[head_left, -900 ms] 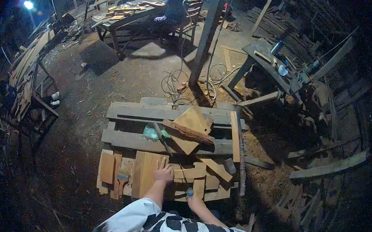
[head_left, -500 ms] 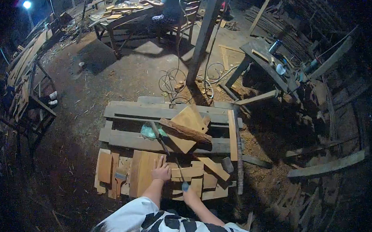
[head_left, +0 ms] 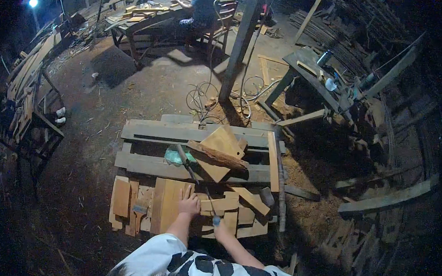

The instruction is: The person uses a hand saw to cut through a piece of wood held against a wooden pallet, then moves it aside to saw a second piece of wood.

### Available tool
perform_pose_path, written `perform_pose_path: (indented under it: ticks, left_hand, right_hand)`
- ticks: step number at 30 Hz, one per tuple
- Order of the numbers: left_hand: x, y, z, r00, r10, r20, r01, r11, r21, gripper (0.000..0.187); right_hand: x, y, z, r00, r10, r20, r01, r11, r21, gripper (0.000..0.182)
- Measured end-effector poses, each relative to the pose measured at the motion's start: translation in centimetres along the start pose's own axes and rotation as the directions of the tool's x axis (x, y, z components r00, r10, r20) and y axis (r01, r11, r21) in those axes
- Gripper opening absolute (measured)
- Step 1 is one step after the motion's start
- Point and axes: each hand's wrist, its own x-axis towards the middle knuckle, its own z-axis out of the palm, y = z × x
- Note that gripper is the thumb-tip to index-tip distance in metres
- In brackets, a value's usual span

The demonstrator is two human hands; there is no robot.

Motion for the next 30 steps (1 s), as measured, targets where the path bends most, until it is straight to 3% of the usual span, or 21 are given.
perform_pose_path:
  ticks: [2, 4, 8, 11, 15, 17, 20, 24, 30]
  left_hand:
    - [0.1, -0.1, 0.1, 0.992, 0.037, -0.120, -0.037, 0.999, 0.002, 0.029]
    - [0.1, -0.4, 0.9, 0.992, 0.027, -0.125, -0.029, 1.000, -0.012, 0.029]
    - [0.1, -0.1, 0.3, 0.995, 0.018, -0.101, -0.019, 1.000, -0.008, 0.028]
    - [0.1, -0.3, 0.5, 0.999, 0.016, -0.037, -0.016, 1.000, 0.012, 0.029]
    - [0.1, -0.3, 0.4, 1.000, 0.000, -0.002, 0.000, 1.000, 0.017, 0.030]
    - [0.1, -0.4, 0.4, 1.000, 0.010, -0.027, -0.009, 1.000, 0.006, 0.031]
    - [0.1, -0.4, 0.5, 0.999, 0.016, -0.028, -0.016, 1.000, 0.021, 0.031]
    - [0.1, -0.1, 0.0, 1.000, 0.001, -0.020, -0.001, 1.000, 0.010, 0.030]
    - [0.2, 0.0, 0.1, 0.998, 0.022, -0.055, -0.021, 1.000, 0.009, 0.028]
  right_hand:
    - [-3.7, 0.6, -1.9, 0.995, -0.096, 0.012, 0.093, 0.984, 0.153, 0.032]
    - [-3.6, 2.2, -0.9, 0.996, -0.088, -0.002, 0.088, 0.987, 0.132, 0.033]
    - [-2.1, 0.0, -1.6, 0.998, -0.059, 0.015, 0.058, 0.998, 0.034, 0.033]
    - [0.5, -2.7, -1.5, 0.999, -0.006, -0.033, 0.008, 0.998, 0.063, 0.034]
    - [-0.9, 0.1, -0.5, 0.995, -0.080, -0.057, 0.086, 0.989, 0.118, 0.036]
    - [-2.7, 1.8, -0.7, 0.997, -0.061, 0.052, 0.052, 0.986, 0.158, 0.039]
    - [-4.1, 0.0, -1.5, 0.998, 0.050, 0.032, -0.051, 0.998, 0.028, 0.039]
    - [-3.5, 0.0, -0.4, 0.996, 0.090, 0.031, -0.091, 0.995, 0.050, 0.040]
    - [0.8, 0.5, 1.0, 0.999, -0.043, -0.034, 0.045, 0.996, 0.078, 0.043]
